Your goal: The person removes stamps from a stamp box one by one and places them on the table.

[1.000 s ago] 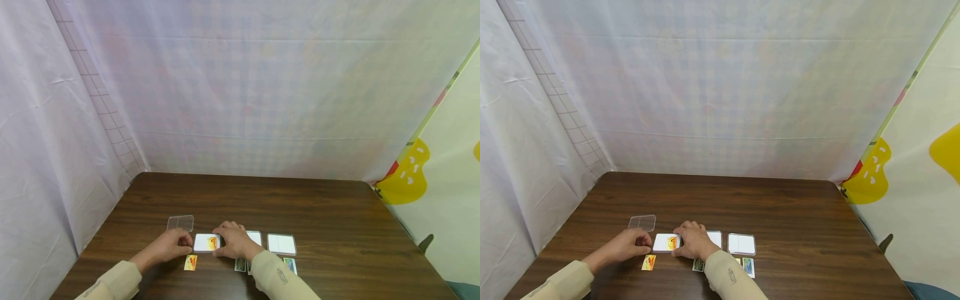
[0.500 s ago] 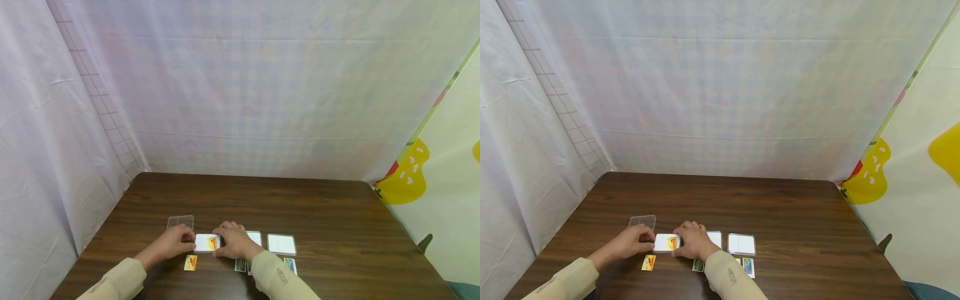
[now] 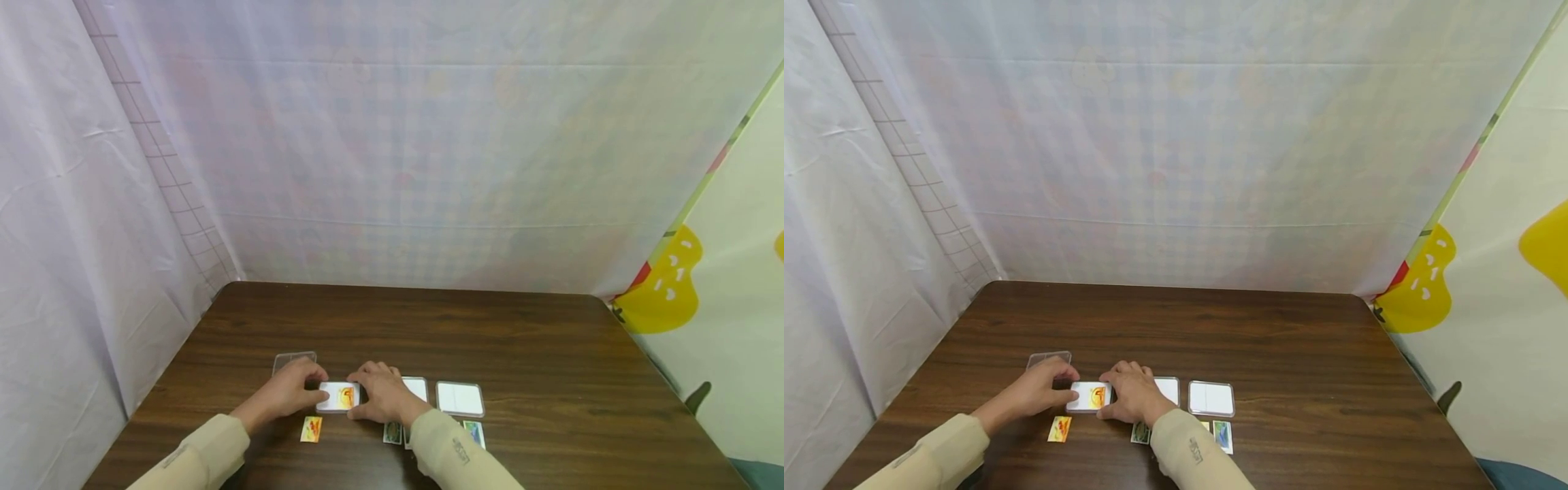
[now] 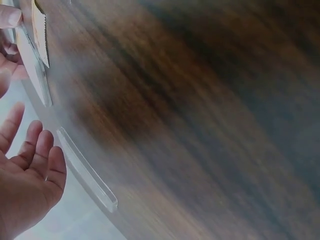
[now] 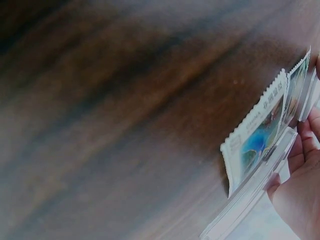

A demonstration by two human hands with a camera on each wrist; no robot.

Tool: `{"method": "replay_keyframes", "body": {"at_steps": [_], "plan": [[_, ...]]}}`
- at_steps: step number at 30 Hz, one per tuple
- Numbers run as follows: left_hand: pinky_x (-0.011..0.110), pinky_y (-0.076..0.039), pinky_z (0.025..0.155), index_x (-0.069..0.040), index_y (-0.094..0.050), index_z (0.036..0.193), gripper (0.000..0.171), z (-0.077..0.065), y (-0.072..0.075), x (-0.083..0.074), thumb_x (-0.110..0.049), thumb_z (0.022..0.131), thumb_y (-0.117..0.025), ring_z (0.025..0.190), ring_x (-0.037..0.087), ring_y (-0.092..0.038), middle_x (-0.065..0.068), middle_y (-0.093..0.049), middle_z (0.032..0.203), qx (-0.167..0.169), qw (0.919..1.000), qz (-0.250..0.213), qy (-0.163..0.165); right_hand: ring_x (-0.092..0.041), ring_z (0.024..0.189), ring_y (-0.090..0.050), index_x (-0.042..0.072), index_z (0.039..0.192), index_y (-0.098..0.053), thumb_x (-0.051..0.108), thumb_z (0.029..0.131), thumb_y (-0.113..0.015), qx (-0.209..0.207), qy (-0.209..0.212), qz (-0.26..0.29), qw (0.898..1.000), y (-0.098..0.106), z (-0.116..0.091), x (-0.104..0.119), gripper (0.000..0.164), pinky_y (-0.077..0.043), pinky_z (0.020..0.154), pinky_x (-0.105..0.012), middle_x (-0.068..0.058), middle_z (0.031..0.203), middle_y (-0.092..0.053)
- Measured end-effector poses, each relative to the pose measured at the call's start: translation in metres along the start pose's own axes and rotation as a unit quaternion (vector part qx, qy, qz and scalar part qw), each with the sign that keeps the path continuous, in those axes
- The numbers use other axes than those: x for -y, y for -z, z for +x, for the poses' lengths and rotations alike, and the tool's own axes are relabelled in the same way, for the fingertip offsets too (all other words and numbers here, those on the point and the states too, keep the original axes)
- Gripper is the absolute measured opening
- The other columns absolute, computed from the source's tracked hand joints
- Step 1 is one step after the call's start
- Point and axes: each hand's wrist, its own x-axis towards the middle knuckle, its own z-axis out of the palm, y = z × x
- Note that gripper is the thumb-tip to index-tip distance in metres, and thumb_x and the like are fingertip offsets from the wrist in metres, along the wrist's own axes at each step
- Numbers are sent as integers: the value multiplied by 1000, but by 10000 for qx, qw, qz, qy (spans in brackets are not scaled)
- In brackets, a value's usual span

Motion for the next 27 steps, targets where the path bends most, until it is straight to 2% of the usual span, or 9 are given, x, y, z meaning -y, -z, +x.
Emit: {"method": "replay_keyframes", "body": {"at_steps": [3,11,20,27], "plan": [[47,-48,86,-6,-70,101,27,3,-1,-1,-21,82,-81,95,23,-58,3,-61,97,-24,10000,38,17,-20,122,-47,20,136,-59,49,83,-77,2,5,-1,10000,0,0,0,63,-34,105,-45,0,131,-54],[47,-47,87,-5,-70,103,31,10,-5,-4,-25,82,-81,96,24,-58,3,-61,97,-34,9996,204,-203,-20,121,-47,20,135,-59,48,83,-76,-11,-2,-18,10000,0,0,0,63,-34,104,-45,0,130,-54],[49,-46,90,-4,-69,106,35,13,-10,-6,-24,80,-83,100,25,-57,4,-60,101,198,9993,252,-202,-21,120,-49,19,133,-61,47,81,-78,-151,121,-103,9998,1,-1,1,62,-36,101,-44,-1,128,-56],[49,-46,88,-2,-69,106,35,15,-12,-4,-22,80,-83,99,26,-56,6,-60,100,254,9992,198,-252,-20,120,-49,19,133,-61,48,81,-78,-172,141,-160,9996,0,-1,0,62,-36,101,-44,-1,129,-56]]}}
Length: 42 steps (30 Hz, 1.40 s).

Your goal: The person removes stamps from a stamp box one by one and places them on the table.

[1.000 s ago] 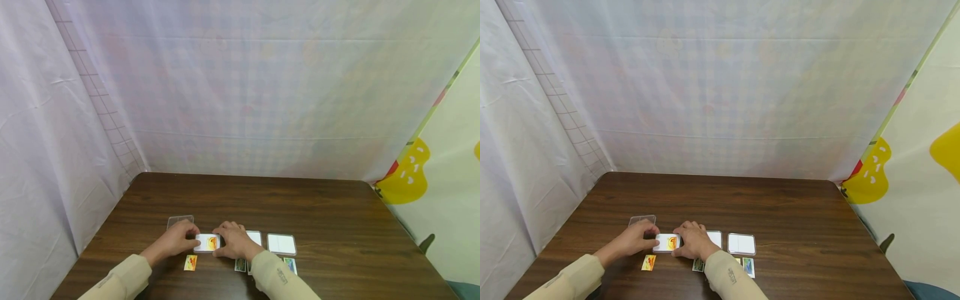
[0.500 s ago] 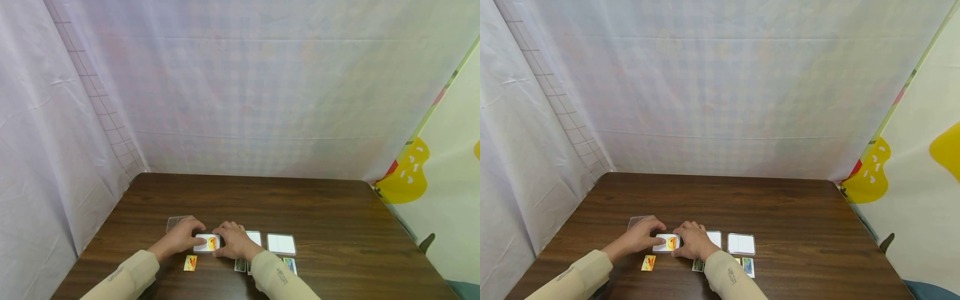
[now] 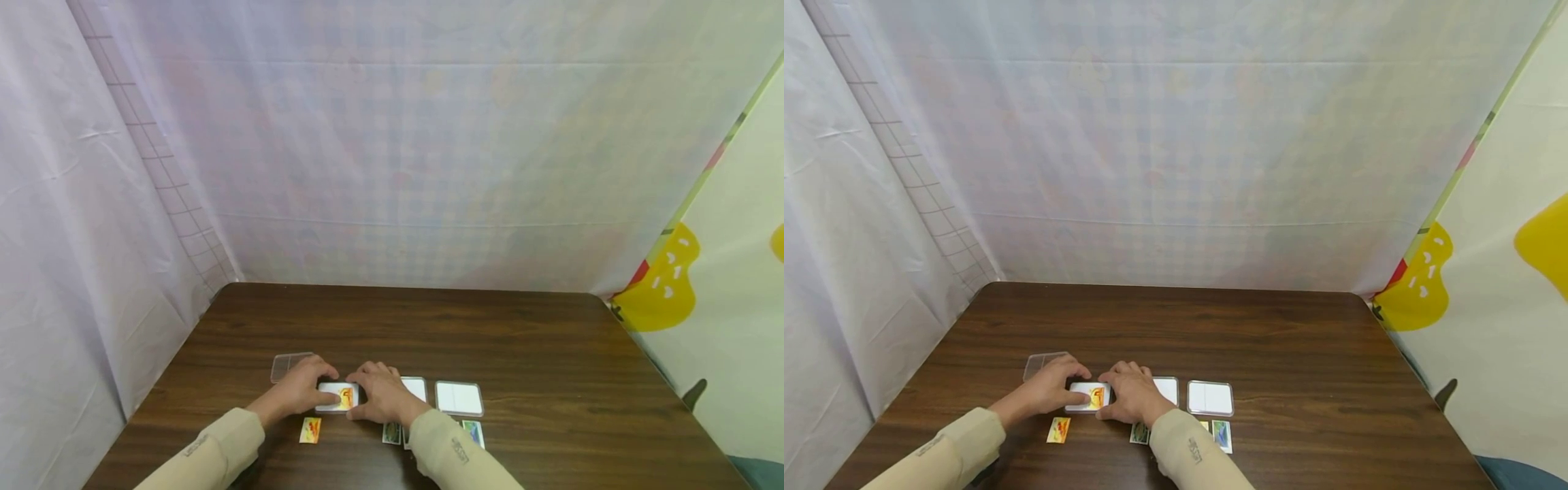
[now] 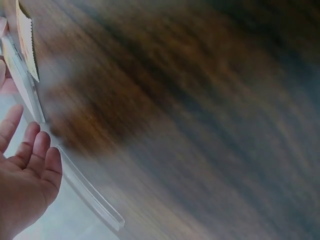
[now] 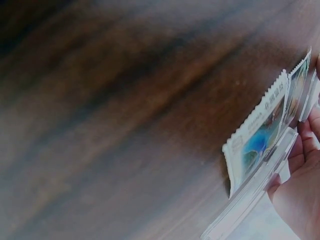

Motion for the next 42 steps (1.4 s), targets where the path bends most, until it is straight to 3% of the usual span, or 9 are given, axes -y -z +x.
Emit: {"method": "replay_keyframes", "body": {"at_steps": [22,32,42], "plan": [[48,-44,83,-8,-71,101,38,1,-5,0,-32,75,-86,94,22,-53,2,-58,98,13,9997,213,79,-20,119,-48,20,132,-61,48,80,-78,18,-50,64,10000,-1,1,0,62,-35,102,-45,0,128,-56],[50,-44,86,-8,-71,101,32,0,-6,1,-28,79,-83,97,24,-53,2,-58,98,-34,9998,184,48,-20,119,-48,20,133,-61,49,80,-78,18,-15,63,10000,0,0,1,62,-35,101,-45,0,128,-56],[45,-42,79,-10,-70,105,41,-1,-5,2,-34,76,-85,94,20,-49,2,-57,101,110,9999,58,19,-19,119,-48,19,132,-61,48,80,-78,6,-18,78,10000,0,0,1,61,-35,102,-45,1,127,-56]]}}
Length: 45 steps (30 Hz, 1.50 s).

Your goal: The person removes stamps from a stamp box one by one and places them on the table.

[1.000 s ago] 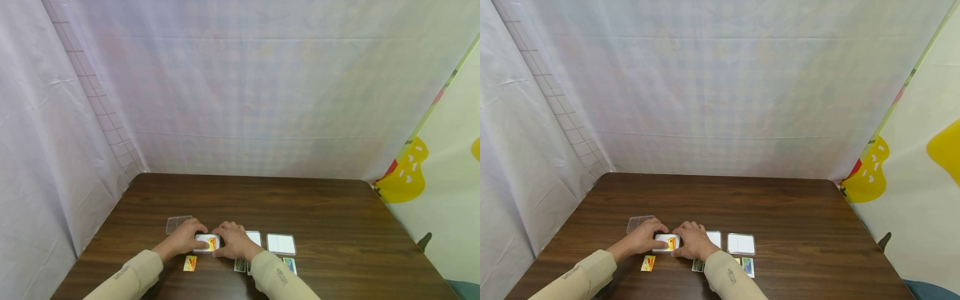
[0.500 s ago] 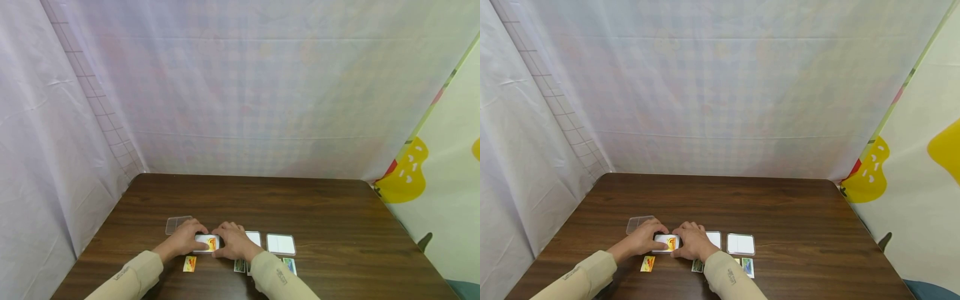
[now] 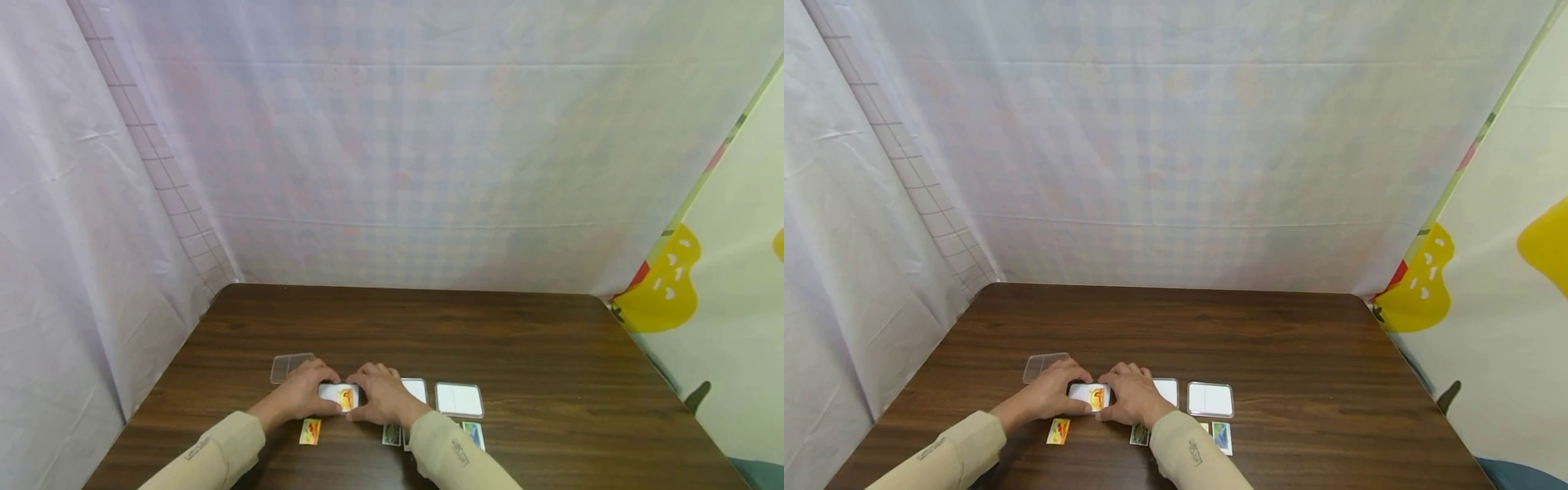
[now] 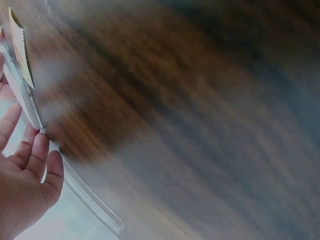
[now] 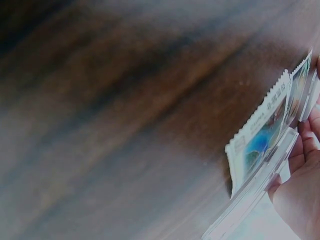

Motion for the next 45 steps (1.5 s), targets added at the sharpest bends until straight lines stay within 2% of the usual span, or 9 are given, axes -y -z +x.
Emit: {"method": "replay_keyframes", "body": {"at_steps": [9,16,28,45], "plan": [[43,-42,79,-7,-69,108,42,0,0,0,-33,78,-84,93,19,-49,2,-56,100,36,10000,-23,-25,-19,117,-49,19,131,-62,48,80,-78,-1,-6,20,10000,0,0,0,61,-36,101,-44,1,126,-56],[47,-44,83,-6,-70,107,37,2,-1,-1,-29,81,-83,97,21,-51,1,-57,99,-18,9998,184,6,-19,118,-49,19,132,-61,49,80,-78,3,-6,-38,10000,0,0,0,62,-36,101,-44,1,126,-56],[45,-44,82,-5,-72,107,34,2,0,-2,-27,83,-80,95,20,-52,0,-56,99,-32,9995,315,94,-18,117,-49,20,131,-62,49,80,-78,5,-2,-15,10000,1,-1,1,61,-36,102,-44,1,125,-56],[50,-44,86,-7,-71,103,25,2,1,-4,-22,85,-79,96,24,-54,3,-58,98,-41,9998,180,85,-19,118,-49,20,132,-61,49,81,-78,29,-10,-20,10000,1,1,0,61,-36,102,-43,1,126,-56]]}}
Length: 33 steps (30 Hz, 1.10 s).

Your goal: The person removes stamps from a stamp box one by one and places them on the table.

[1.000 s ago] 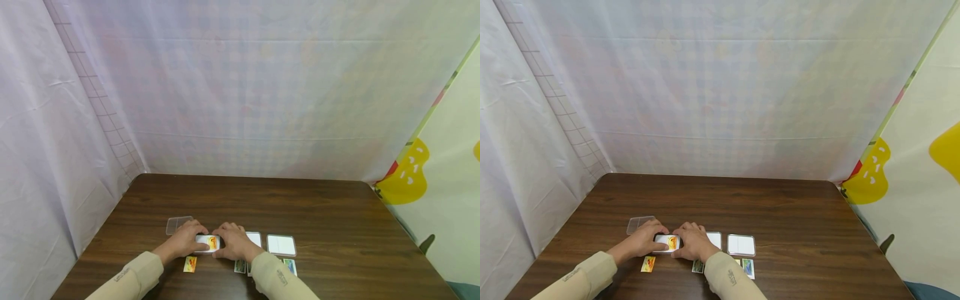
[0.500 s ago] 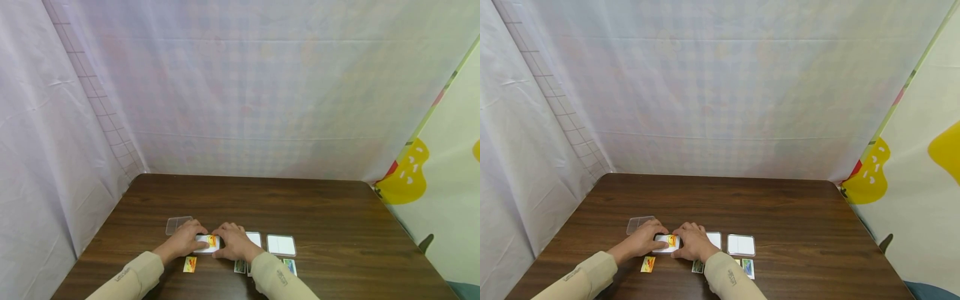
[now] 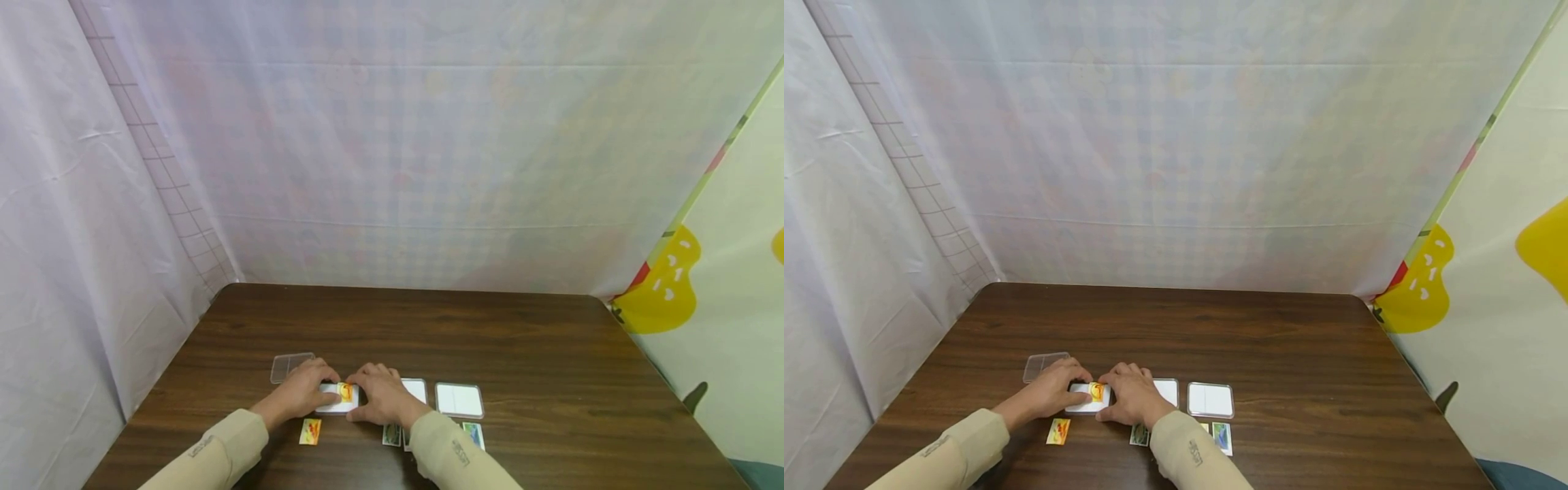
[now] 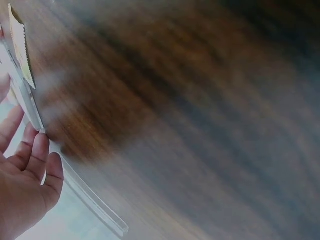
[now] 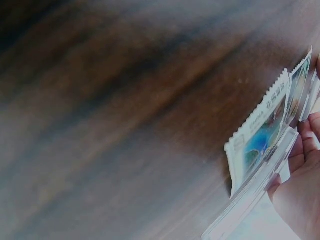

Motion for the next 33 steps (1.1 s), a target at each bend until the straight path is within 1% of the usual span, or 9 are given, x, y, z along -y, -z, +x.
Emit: {"method": "replay_keyframes", "body": {"at_steps": [5,13,21,26,33], "plan": [[50,-44,86,-7,-70,100,23,1,-1,1,-19,83,-80,95,24,-55,3,-59,97,-66,9999,-61,-63,-19,118,-48,20,133,-61,49,81,-78,31,-28,14,10000,0,1,0,62,-35,102,-43,1,127,-56],[43,-45,81,-9,-68,96,23,1,-1,1,-17,80,-82,90,21,-54,0,-59,93,-258,9996,-62,-132,-19,117,-49,19,132,-62,48,80,-78,-17,20,9,10000,0,0,0,62,-36,101,-43,0,127,-56],[41,-45,79,-10,-65,94,23,0,-1,0,-15,80,-82,88,20,-53,0,-57,91,-274,9994,-207,-110,-19,118,-49,19,132,-61,49,80,-78,-21,5,0,10000,0,-1,-1,62,-35,101,-43,0,127,-56],[37,-44,76,-11,-64,93,20,-1,1,0,-13,81,-80,85,19,-51,0,-56,89,-331,9989,-290,-131,-19,118,-49,17,133,-61,50,81,-78,-4,-8,-8,10000,-1,-1,-1,64,-36,101,-43,0,127,-56],[35,-43,74,-11,-64,90,12,0,2,2,-10,86,-75,84,19,-51,1,-56,87,-390,9982,-413,-177,-19,117,-49,17,133,-61,50,81,-78,-10,-31,-24,10000,0,-1,-1,63,-36,101,-43,0,127,-56]]}}
